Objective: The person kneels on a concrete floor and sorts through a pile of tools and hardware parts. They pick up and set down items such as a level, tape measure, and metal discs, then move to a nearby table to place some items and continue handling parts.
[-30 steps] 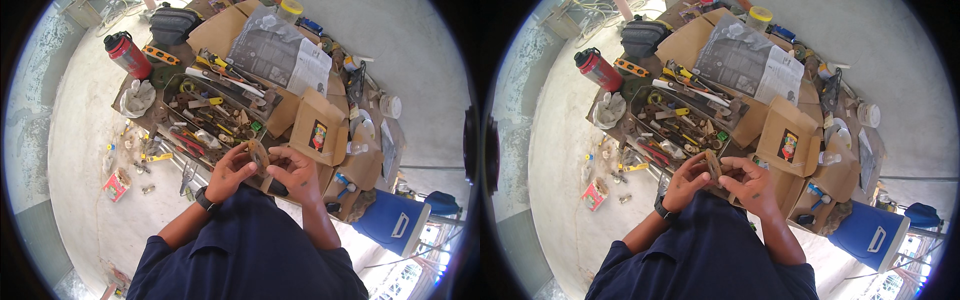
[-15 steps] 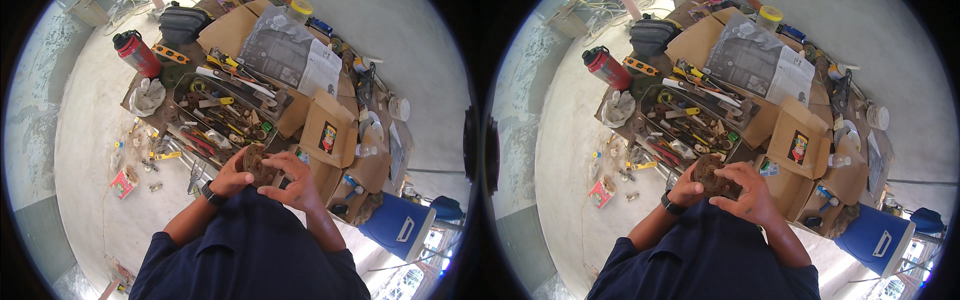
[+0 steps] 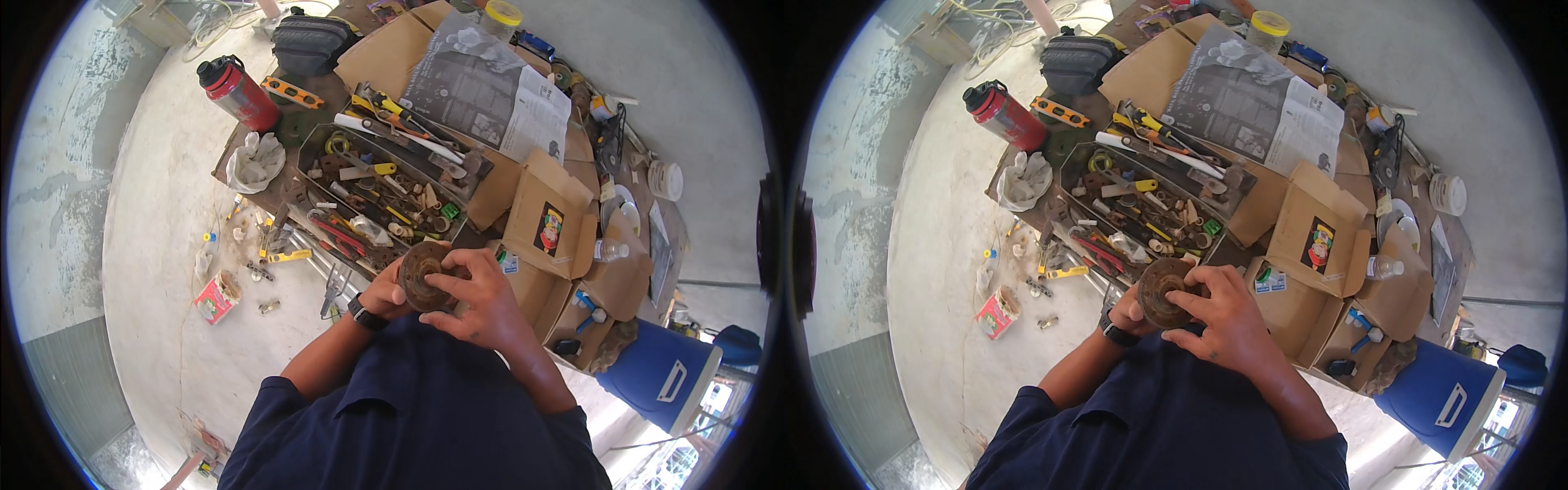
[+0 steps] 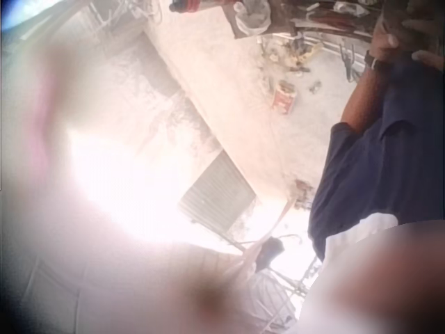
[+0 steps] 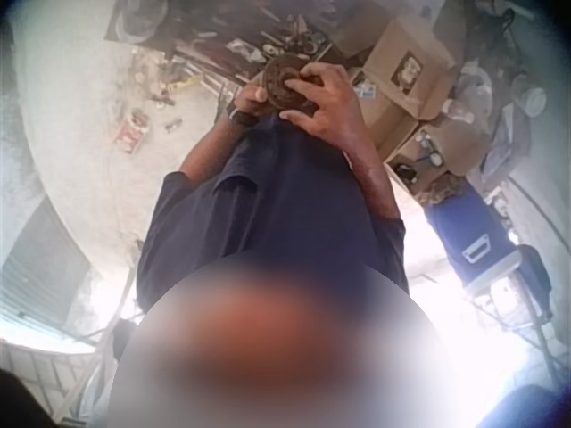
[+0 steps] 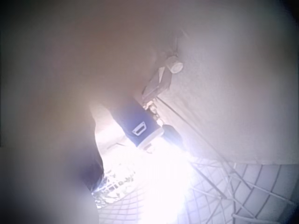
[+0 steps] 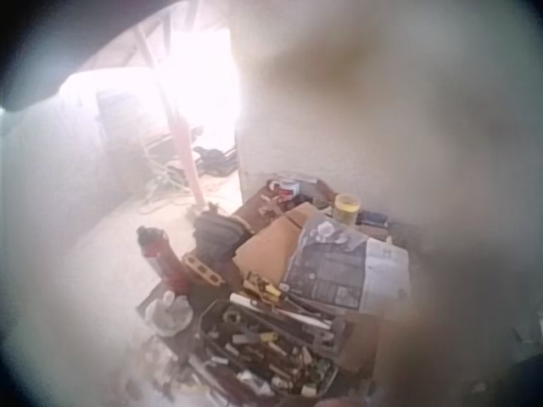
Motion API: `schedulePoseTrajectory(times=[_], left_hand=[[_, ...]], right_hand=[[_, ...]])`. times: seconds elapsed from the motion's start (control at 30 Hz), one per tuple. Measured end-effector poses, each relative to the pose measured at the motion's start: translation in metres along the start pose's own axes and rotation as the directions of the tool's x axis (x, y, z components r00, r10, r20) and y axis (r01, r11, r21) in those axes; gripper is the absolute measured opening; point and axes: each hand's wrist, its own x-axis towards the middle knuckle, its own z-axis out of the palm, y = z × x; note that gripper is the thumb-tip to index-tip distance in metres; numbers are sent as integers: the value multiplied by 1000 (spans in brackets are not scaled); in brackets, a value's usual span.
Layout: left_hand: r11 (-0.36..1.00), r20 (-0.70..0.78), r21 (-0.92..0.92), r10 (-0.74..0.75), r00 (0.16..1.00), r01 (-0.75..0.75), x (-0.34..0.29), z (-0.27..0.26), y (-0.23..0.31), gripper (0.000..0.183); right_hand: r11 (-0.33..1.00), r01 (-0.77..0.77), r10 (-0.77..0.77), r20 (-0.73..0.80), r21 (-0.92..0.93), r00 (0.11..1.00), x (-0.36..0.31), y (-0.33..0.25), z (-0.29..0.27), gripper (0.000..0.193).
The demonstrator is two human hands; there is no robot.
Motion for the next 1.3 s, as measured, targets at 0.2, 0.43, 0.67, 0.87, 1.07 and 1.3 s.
schedulePoseTrajectory(times=[0.2,0.43,0.67,0.87,1.07,1.3], left_hand=[[999,-68,-33,13,998,-15,-3,2,-3,124],[943,136,-327,-21,990,65,-2,-7,-4,128],[821,249,-556,15,968,130,-5,-15,-12,124],[860,225,-504,34,974,86,-6,-12,-10,118],[908,145,-418,39,989,26,-5,-10,-8,115],[958,97,-286,26,995,3,-3,-2,-3,113]], right_hand=[[853,-215,227,33,476,973,-12,14,-7,53],[395,62,334,-206,916,920,-22,40,7,58],[96,37,352,-69,995,933,-22,53,13,74],[36,32,351,-42,999,935,-21,54,16,74],[36,40,337,-50,999,940,-22,61,20,76],[42,-53,402,31,998,915,-26,64,25,94]])
